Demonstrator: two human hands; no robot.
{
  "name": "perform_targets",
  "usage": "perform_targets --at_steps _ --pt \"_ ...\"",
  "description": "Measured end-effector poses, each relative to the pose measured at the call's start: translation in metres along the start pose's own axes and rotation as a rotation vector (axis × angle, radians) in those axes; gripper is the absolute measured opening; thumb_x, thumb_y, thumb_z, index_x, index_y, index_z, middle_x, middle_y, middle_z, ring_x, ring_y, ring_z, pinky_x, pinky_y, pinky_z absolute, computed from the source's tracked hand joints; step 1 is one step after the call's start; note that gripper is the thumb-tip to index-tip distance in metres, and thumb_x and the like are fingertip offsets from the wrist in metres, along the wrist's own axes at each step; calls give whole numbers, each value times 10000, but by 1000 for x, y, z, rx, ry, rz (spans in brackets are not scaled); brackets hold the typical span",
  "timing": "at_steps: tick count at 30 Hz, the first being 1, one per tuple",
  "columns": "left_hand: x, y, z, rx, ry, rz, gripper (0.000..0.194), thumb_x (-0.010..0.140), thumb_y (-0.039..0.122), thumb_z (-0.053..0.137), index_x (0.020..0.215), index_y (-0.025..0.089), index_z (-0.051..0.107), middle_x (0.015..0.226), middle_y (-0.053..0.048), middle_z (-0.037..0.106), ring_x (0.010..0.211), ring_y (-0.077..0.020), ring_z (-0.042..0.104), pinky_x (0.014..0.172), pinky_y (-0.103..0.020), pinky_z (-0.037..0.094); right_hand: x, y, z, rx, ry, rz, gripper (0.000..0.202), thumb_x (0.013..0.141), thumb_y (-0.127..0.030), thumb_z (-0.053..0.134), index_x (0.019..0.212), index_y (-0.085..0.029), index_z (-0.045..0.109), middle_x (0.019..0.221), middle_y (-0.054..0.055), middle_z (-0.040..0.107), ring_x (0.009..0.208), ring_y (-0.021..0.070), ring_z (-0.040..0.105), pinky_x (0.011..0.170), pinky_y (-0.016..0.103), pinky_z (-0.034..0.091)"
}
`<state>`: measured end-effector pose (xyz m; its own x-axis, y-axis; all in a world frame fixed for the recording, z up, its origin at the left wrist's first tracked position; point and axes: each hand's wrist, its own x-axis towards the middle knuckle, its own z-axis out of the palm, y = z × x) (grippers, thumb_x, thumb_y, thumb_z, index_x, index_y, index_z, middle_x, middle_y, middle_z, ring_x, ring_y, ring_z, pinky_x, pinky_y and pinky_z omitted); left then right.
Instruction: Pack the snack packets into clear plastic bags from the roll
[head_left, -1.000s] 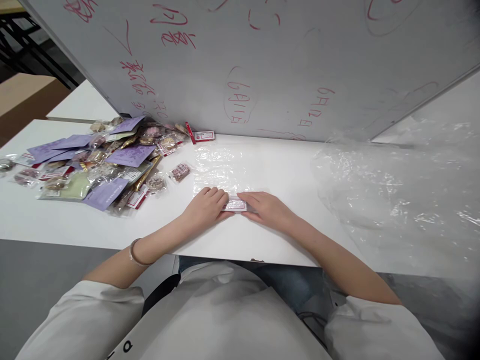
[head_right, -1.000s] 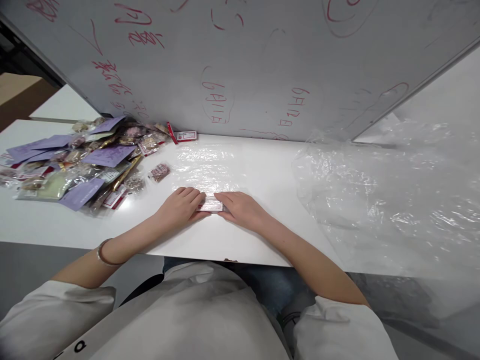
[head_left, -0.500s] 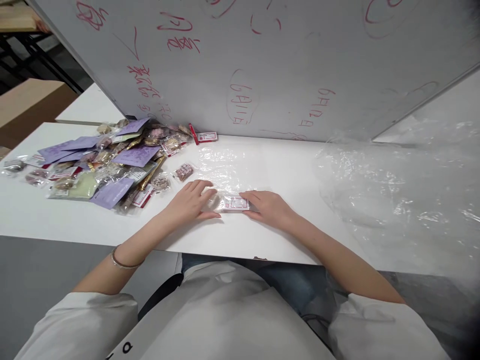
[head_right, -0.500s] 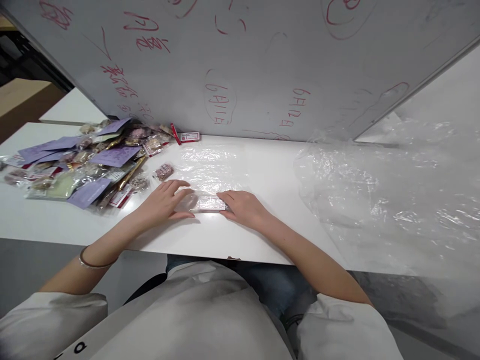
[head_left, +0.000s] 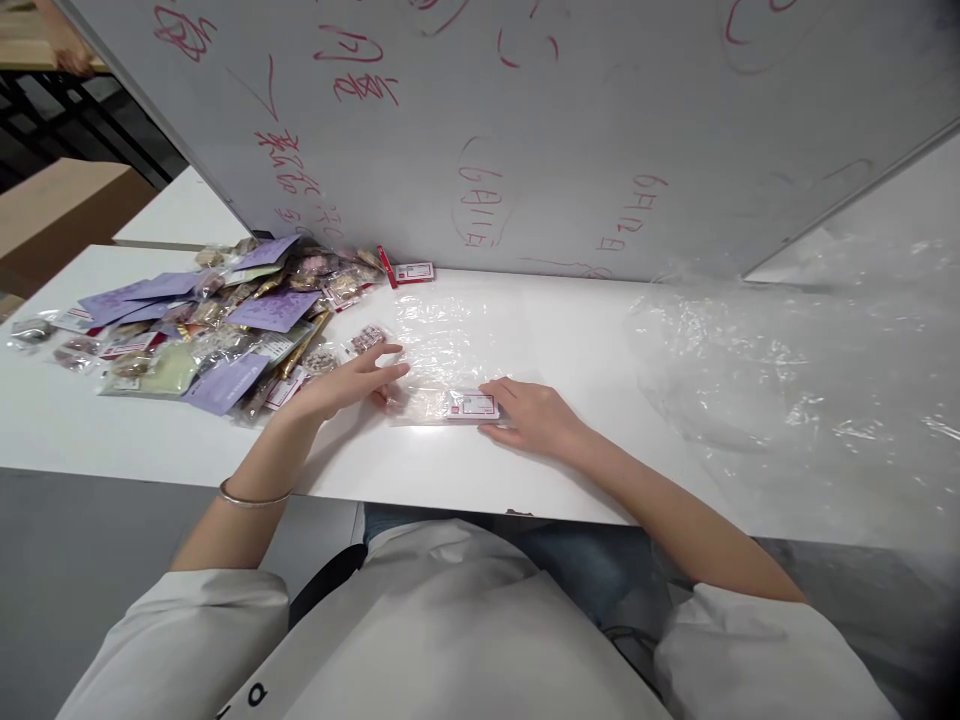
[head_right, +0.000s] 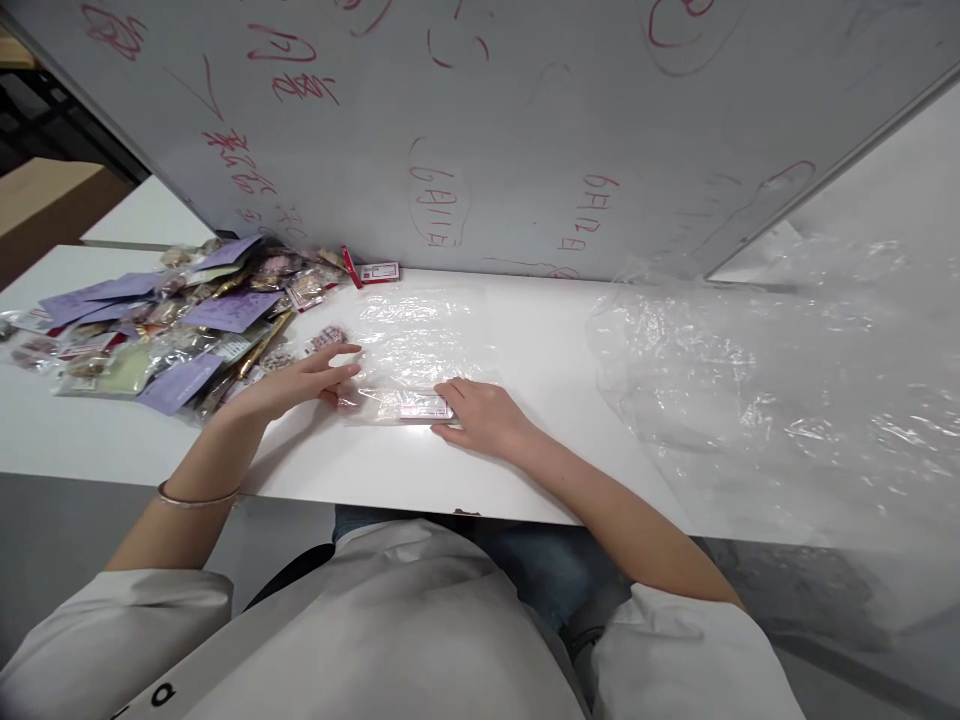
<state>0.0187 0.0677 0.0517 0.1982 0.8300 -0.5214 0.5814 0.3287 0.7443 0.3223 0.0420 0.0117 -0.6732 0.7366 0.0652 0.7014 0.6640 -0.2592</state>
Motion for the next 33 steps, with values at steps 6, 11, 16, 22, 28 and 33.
perform_targets --at_steps 6,11,16,22,28,33 --pt "-6 -22 35 -378 94 183 741 866 385 682 1502 195 354 961 -112 741 913 -237 726 782 -367 553 1 1 6 -27 19 14 340 958 -408 559 1197 -165 565 1092 102 703 899 242 673 674 331 485" --pt "-16 -22 41 -83 487 395 527 923 392 621 1405 216 500 725 -3 603 753 -195 656 751 -387 545 0 2 7 -19 23 28 353 957 -420 569 1206 -170 571 1097 91 700 859 225 664 651 315 461" --pt "-14 -1 49 711 440 877 342 977 449 528 1210 221 632 1130 -131 618 1062 -271 580 883 -442 494 2 5 8 17 48 17 384 926 -441 619 1209 -182 597 1105 105 675 940 252 631 694 332 478" --pt "14 10 90 1120 202 899 525 1011 480 430 1365 96 481 1080 -169 629 976 -290 580 820 -406 470 9 18 10 188 105 -55 384 866 -464 695 1130 -194 625 1033 102 658 951 264 597 868 427 490" --pt "23 4 92 1109 191 923 509 1027 493 355 1256 81 547 1043 -167 614 948 -287 558 796 -399 466 1 23 -3 256 68 -47 420 827 -334 699 1198 -193 561 1098 93 680 986 258 637 843 392 501" --pt "21 13 84 1078 125 870 418 1053 421 315 1097 123 604 1012 -145 615 914 -256 555 778 -373 463 -2 25 -11 210 36 -83 209 938 -268 524 1123 -216 604 1109 83 698 977 233 660 801 357 498"
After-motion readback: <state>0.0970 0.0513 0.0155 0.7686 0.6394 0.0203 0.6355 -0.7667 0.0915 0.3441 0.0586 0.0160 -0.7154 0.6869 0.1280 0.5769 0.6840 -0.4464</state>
